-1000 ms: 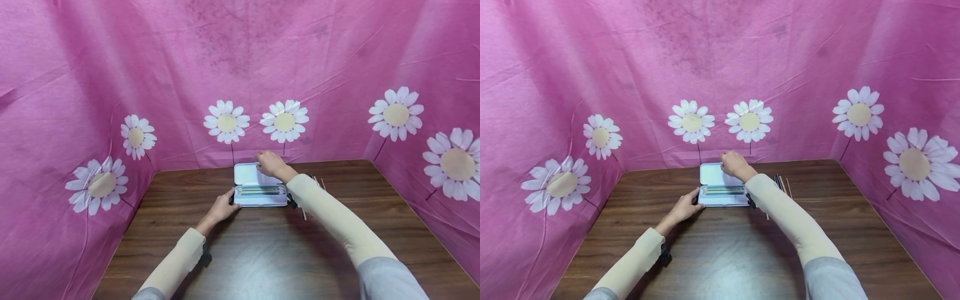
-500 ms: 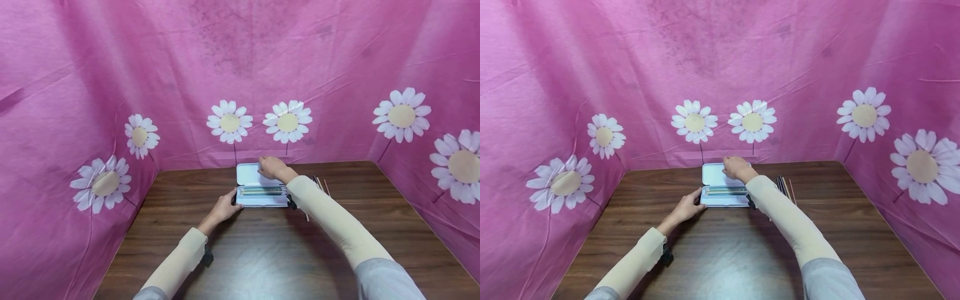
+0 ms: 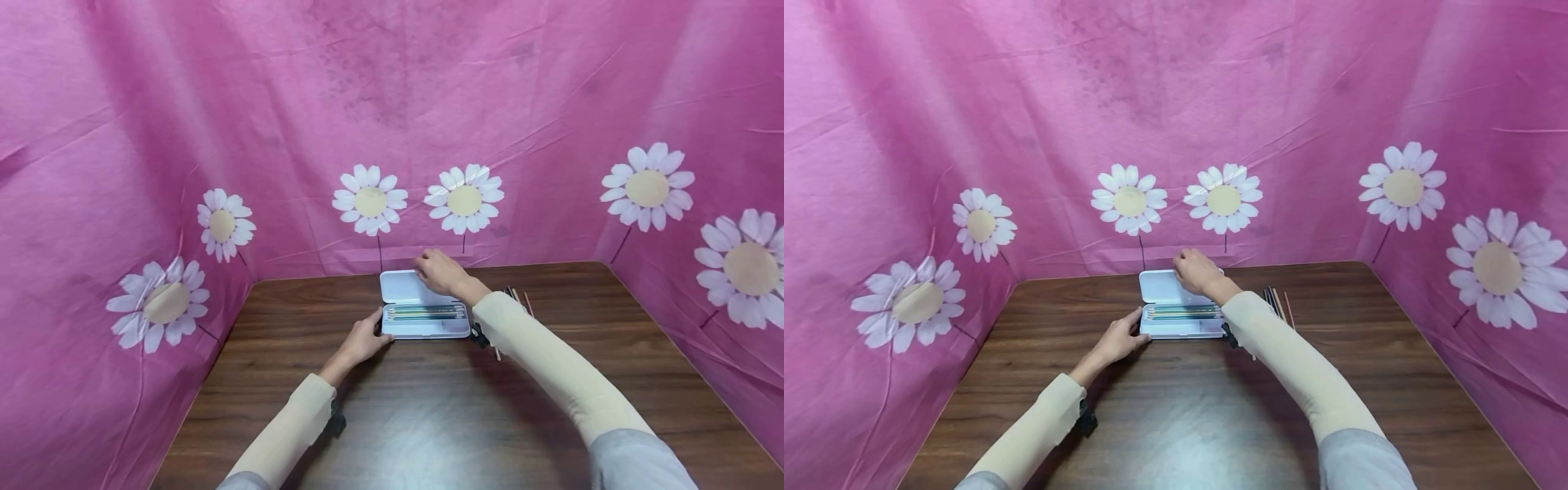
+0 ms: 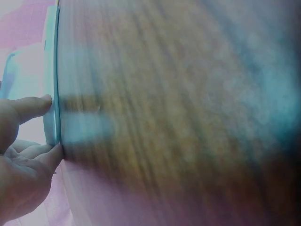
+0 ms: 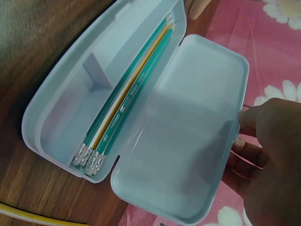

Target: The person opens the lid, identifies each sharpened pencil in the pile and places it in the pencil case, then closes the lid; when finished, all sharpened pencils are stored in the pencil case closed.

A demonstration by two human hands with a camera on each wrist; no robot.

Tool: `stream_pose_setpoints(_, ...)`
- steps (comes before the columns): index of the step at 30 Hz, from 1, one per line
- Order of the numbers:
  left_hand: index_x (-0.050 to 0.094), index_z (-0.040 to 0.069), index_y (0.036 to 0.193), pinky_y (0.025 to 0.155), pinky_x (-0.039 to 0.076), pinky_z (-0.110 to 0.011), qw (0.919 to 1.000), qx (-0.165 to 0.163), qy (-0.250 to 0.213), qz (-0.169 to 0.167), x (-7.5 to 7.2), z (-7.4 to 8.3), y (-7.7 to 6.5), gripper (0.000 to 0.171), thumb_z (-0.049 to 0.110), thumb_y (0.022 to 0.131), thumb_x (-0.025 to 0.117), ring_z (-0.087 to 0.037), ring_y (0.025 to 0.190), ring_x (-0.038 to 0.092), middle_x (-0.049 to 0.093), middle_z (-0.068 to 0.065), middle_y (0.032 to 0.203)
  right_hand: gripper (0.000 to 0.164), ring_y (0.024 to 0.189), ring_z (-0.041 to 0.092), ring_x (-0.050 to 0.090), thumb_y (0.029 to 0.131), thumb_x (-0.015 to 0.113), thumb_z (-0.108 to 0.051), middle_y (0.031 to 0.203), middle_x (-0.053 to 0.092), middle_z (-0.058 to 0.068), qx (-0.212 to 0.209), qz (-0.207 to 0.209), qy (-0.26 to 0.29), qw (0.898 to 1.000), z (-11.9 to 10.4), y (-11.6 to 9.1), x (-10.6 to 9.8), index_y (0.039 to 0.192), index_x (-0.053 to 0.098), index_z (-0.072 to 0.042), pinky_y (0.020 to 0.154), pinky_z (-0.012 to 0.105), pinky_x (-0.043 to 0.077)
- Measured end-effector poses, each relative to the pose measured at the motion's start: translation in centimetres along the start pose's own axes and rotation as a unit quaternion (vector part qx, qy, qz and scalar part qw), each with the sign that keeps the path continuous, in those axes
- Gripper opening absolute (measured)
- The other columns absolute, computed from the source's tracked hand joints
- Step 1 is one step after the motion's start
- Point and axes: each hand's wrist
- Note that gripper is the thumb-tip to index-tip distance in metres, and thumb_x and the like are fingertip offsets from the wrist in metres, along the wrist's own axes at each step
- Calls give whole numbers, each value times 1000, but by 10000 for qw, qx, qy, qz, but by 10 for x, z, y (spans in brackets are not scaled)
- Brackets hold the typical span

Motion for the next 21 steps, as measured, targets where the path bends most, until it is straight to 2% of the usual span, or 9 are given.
stream_pose_setpoints(4,41,-11,158,121,45,-51,9999,66,32,78,0,0,-1,79,18,96,80,-41,143,56,51,-31,156,20,104,34,65,104,64,-13,108,66,15,-209,68,287,9993,-4,-8,-1,117,77,-3,97,49,57)
stream_pose_setpoints(7,41,-11,157,121,46,-51,9999,94,41,100,0,0,-1,79,18,96,80,-41,142,56,52,-31,155,22,102,28,69,106,62,-15,112,72,12,-131,-126,617,9979,-7,-15,-1,121,75,-5,94,48,60)
stream_pose_setpoints(10,41,-11,157,120,47,-51,9999,108,7,95,0,0,-1,78,18,96,80,-41,141,57,52,-32,155,25,92,21,71,108,60,-15,110,77,10,-44,-329,899,9954,-11,-23,-1,127,72,-5,88,46,62)
stream_pose_setpoints(12,41,-11,158,120,47,-51,9999,67,-28,74,1,-1,0,78,18,96,80,-40,142,57,51,-32,156,28,82,18,67,109,58,-13,106,78,10,-58,-404,1029,9939,-15,-30,-1,133,71,-5,83,45,61)
stream_pose_setpoints(16,41,-10,158,120,47,-51,10000,35,-43,69,1,-2,0,78,18,97,80,-40,142,57,51,-32,156,37,73,13,58,107,57,-8,104,79,10,-290,-372,1050,9934,-21,-46,2,143,67,-7,72,39,58)
stream_pose_setpoints(18,42,-10,158,120,47,-51,9999,66,-58,86,2,-3,1,77,18,96,80,-40,142,57,53,-32,154,40,76,14,60,106,57,-6,109,79,11,-459,-331,1047,9929,-23,-54,6,145,66,-7,72,39,58)
stream_pose_setpoints(19,43,-9,158,120,47,-51,9999,79,-71,96,2,-3,1,77,17,96,80,-39,141,58,54,-31,153,40,81,16,66,106,57,-6,114,79,12,-537,-301,1013,9930,-25,-58,8,145,66,-8,74,40,60)
stream_pose_setpoints(21,44,-7,158,119,48,-51,9998,117,-106,119,2,-4,0,76,16,95,80,-39,140,59,57,-30,151,40,100,23,74,107,58,-8,129,76,14,-685,-306,1019,9920,-26,-66,12,146,65,-6,87,44,63)
Point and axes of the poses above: each hand's wrist, its own y-axis towards the middle knuckle, its own x-axis out of the palm, z = x × y
